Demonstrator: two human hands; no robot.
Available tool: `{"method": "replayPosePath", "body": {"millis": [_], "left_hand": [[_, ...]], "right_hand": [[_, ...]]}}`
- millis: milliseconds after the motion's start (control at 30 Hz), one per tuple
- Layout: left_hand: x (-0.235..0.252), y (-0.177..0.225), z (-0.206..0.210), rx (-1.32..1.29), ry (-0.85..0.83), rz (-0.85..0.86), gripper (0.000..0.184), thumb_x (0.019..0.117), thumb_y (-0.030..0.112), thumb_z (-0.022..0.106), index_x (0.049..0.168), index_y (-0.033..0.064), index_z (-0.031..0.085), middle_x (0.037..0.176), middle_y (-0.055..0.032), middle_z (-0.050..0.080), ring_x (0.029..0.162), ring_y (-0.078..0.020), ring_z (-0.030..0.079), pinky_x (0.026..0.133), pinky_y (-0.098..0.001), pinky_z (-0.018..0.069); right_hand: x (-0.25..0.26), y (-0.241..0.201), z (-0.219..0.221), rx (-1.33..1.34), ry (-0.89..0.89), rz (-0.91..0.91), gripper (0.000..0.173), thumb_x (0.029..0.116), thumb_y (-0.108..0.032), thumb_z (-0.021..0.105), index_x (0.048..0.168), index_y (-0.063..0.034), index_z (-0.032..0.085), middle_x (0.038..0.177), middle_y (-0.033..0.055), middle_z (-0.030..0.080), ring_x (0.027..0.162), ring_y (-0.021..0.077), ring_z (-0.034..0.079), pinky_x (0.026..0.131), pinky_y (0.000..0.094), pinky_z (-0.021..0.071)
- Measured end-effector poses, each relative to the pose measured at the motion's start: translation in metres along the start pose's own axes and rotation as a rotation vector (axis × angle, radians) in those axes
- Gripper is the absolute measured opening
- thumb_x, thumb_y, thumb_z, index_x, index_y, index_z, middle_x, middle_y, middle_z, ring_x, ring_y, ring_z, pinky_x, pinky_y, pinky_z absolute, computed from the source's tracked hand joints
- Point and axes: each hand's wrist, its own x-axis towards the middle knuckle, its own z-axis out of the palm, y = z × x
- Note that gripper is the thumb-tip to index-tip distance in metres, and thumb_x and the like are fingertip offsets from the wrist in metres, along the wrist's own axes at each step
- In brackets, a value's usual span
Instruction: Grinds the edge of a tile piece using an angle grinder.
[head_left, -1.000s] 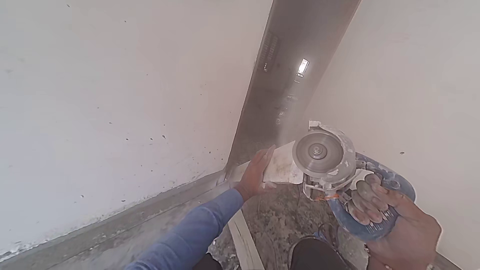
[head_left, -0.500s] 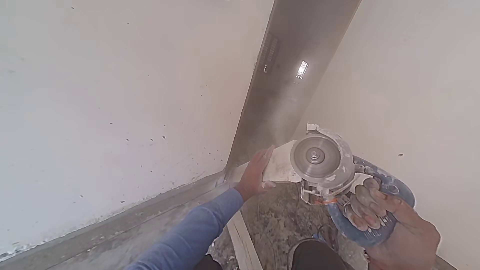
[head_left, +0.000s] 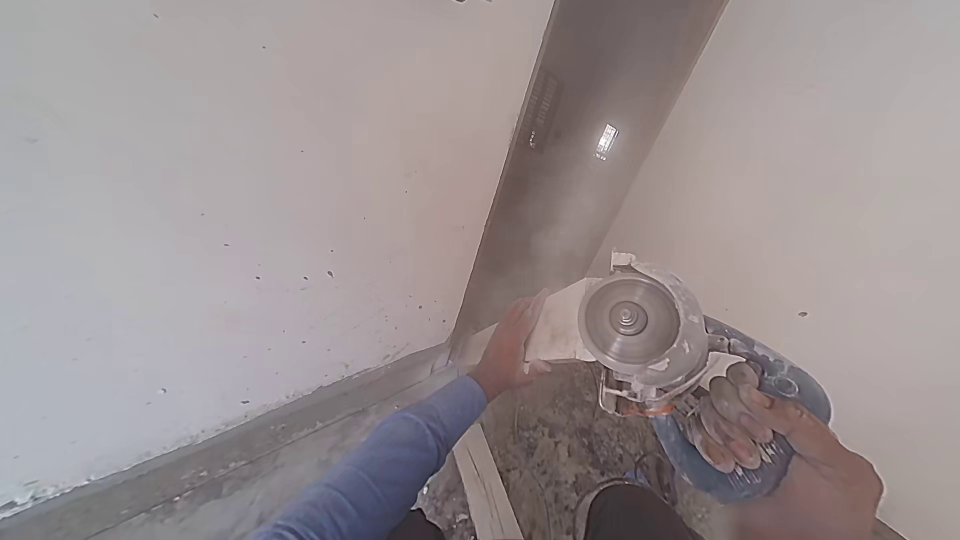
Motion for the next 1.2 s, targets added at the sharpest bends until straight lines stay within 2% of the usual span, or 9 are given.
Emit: {"method": "replayPosePath", "body": {"millis": [267,433,733,867,1200], "left_hand": [[-0.001,-0.004,0.0,-0.017,0.019,0.015,0.119,0.0849,0.092,0.023,0.148,-0.0069,0.047,0.143,-0.026,0.056,0.134,-0.0287,0.055,0.114,-0.0404,0.0433],[0.0,-0.006,0.0,-0.011,0.016,0.016,0.122,0.0843,0.093,0.02,0.147,-0.0076,0.047,0.143,-0.0258,0.056,0.134,-0.0281,0.055,0.114,-0.0398,0.0433],[0.002,-0.008,0.001,-0.026,0.023,0.012,0.12,0.0842,0.092,0.023,0.148,-0.0061,0.046,0.143,-0.0251,0.056,0.133,-0.0272,0.055,0.113,-0.0395,0.0444],[0.003,-0.008,0.0,-0.039,0.009,-0.011,0.12,0.084,0.092,0.025,0.15,-0.0067,0.044,0.144,-0.0249,0.055,0.134,-0.0272,0.055,0.114,-0.0402,0.0441],[0.002,-0.008,-0.001,-0.035,-0.013,-0.044,0.122,0.0824,0.093,0.024,0.15,-0.0063,0.044,0.146,-0.0242,0.055,0.135,-0.0283,0.054,0.114,-0.0424,0.0432]], "right_hand": [[-0.003,0.001,0.001,0.013,-0.002,0.024,0.01,0.0938,-0.014,0.067,0.095,-0.0042,0.066,0.06,0.0015,0.057,0.05,0.0117,0.062,0.047,0.0281,0.0572],[-0.003,0.001,-0.001,0.017,-0.038,0.035,0.01,0.0951,-0.015,0.066,0.096,-0.0047,0.067,0.061,0.0014,0.058,0.051,0.0117,0.063,0.049,0.0282,0.0571],[-0.007,0.0,0.001,-0.009,-0.035,0.034,0.01,0.0954,-0.015,0.066,0.097,-0.0051,0.067,0.061,0.0014,0.058,0.051,0.012,0.062,0.049,0.0288,0.0571],[-0.008,0.001,0.0,0.011,-0.024,0.023,0.01,0.094,-0.013,0.067,0.097,-0.0032,0.066,0.061,0.0034,0.058,0.05,0.0136,0.063,0.048,0.0305,0.0577],[-0.014,-0.001,0.003,-0.041,-0.025,0.016,0.01,0.095,-0.014,0.067,0.099,-0.0051,0.065,0.06,0.0019,0.057,0.049,0.0125,0.061,0.048,0.0303,0.0572]]}}
